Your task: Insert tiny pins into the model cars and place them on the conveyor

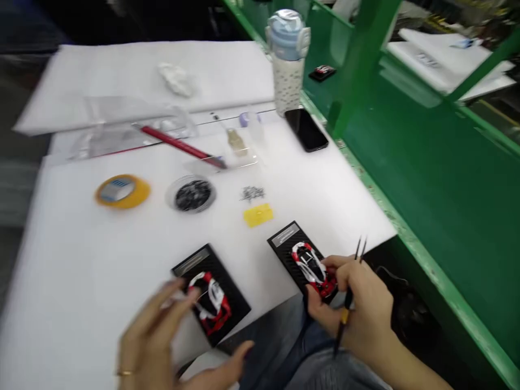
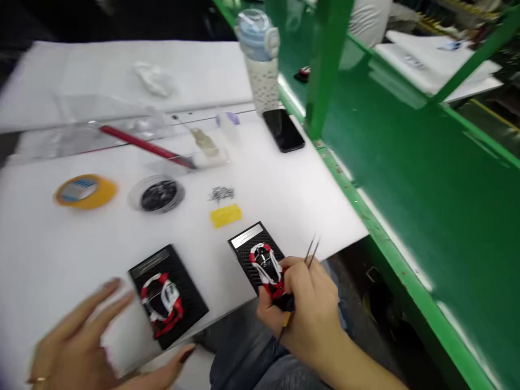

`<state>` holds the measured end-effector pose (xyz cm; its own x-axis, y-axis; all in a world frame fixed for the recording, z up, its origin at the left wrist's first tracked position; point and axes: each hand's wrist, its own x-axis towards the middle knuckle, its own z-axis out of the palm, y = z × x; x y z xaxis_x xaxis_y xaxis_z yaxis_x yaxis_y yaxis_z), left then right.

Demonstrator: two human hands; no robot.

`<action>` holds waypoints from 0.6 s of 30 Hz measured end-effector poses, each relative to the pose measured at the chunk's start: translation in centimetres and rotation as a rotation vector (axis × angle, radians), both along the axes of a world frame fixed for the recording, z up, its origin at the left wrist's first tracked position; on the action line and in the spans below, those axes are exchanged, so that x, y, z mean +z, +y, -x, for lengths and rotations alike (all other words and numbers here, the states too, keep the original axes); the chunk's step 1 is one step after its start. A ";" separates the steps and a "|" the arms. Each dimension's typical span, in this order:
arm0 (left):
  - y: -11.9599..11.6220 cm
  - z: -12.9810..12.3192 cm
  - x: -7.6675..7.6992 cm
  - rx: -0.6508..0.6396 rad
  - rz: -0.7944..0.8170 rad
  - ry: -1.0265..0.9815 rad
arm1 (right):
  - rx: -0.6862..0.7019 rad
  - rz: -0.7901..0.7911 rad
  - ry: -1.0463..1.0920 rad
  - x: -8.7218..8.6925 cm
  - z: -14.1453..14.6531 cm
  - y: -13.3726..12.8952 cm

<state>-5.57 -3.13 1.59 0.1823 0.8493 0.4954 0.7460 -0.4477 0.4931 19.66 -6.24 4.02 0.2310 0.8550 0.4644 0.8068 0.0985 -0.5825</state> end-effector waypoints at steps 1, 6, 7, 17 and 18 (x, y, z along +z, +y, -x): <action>-0.5 -1.4 0.5 -0.074 -0.040 0.014 | 0.050 0.007 -0.009 -0.3 1.5 0.3; -0.1 -5.0 0.4 -0.120 -0.139 0.226 | 0.205 0.003 -0.057 -1.6 2.8 1.6; 0.3 -5.0 0.3 -0.128 -0.137 0.262 | 0.219 0.003 -0.050 -1.7 2.6 1.7; 2.3 -4.9 1.6 -0.152 -0.122 0.215 | 0.319 0.005 0.033 -0.3 2.3 2.6; 2.4 -4.9 1.6 -0.155 -0.115 0.216 | 0.325 0.003 0.033 -0.3 2.3 2.7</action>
<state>-0.69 -0.77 3.17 0.4170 0.7435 0.5227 0.7466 -0.6082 0.2695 17.33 -3.52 3.76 -0.0395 0.8877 0.4588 0.7138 0.3464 -0.6087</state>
